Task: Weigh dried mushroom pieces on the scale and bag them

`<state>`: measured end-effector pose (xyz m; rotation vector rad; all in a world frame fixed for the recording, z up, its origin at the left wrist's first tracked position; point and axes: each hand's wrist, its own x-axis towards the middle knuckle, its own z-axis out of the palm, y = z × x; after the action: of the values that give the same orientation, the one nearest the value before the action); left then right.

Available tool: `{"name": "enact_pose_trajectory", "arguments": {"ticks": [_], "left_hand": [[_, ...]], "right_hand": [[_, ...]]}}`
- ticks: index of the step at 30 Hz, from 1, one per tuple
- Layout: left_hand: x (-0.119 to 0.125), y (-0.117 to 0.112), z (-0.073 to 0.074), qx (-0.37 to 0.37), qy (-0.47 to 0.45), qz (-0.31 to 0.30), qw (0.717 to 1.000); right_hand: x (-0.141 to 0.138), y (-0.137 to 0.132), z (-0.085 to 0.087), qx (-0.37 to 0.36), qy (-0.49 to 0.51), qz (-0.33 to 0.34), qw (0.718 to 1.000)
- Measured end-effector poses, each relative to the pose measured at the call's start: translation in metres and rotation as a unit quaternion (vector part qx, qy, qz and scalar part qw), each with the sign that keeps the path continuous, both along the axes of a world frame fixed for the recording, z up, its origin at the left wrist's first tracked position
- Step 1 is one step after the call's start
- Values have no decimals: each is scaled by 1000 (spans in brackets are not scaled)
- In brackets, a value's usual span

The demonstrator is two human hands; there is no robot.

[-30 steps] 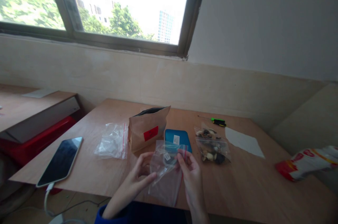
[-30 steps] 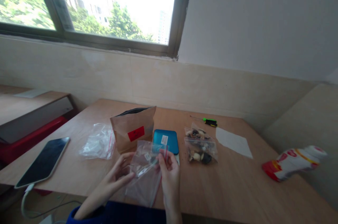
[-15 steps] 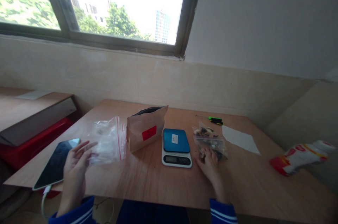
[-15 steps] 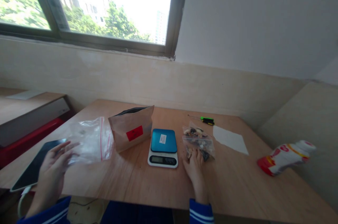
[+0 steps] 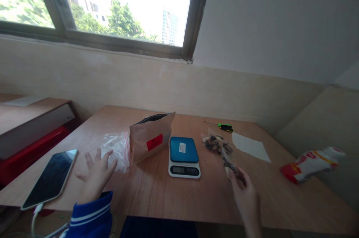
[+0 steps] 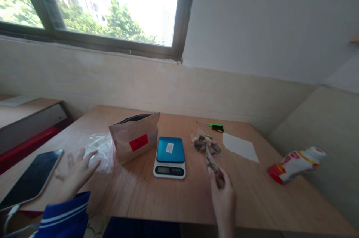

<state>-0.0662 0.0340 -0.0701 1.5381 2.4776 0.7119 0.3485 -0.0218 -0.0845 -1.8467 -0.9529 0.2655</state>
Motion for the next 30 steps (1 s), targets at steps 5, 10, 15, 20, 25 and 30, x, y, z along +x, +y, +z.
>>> {"name": "enact_pose_trajectory", "arguments": {"ticks": [5, 10, 15, 20, 25, 30], "left_hand": [[17, -9, 30, 90, -21, 21, 996], [53, -48, 41, 183, -284, -105, 935], [122, -73, 32, 98, -460, -267, 841], [143, -69, 24, 52, -510, -301, 804], [138, -70, 25, 2, -507, -361, 783], [146, -76, 21, -25, -541, -343, 767]], "right_hand": [[-23, -14, 41, 134, 183, -45, 973], [-59, -4, 57, 164, 406, -36, 898], [-100, 10, 62, 112, 511, 17, 852], [-116, 6, 59, 66, 486, 91, 867], [-109, 2, 50, 49, 443, 127, 886], [-107, 6, 29, 68, 322, 139, 934]]}}
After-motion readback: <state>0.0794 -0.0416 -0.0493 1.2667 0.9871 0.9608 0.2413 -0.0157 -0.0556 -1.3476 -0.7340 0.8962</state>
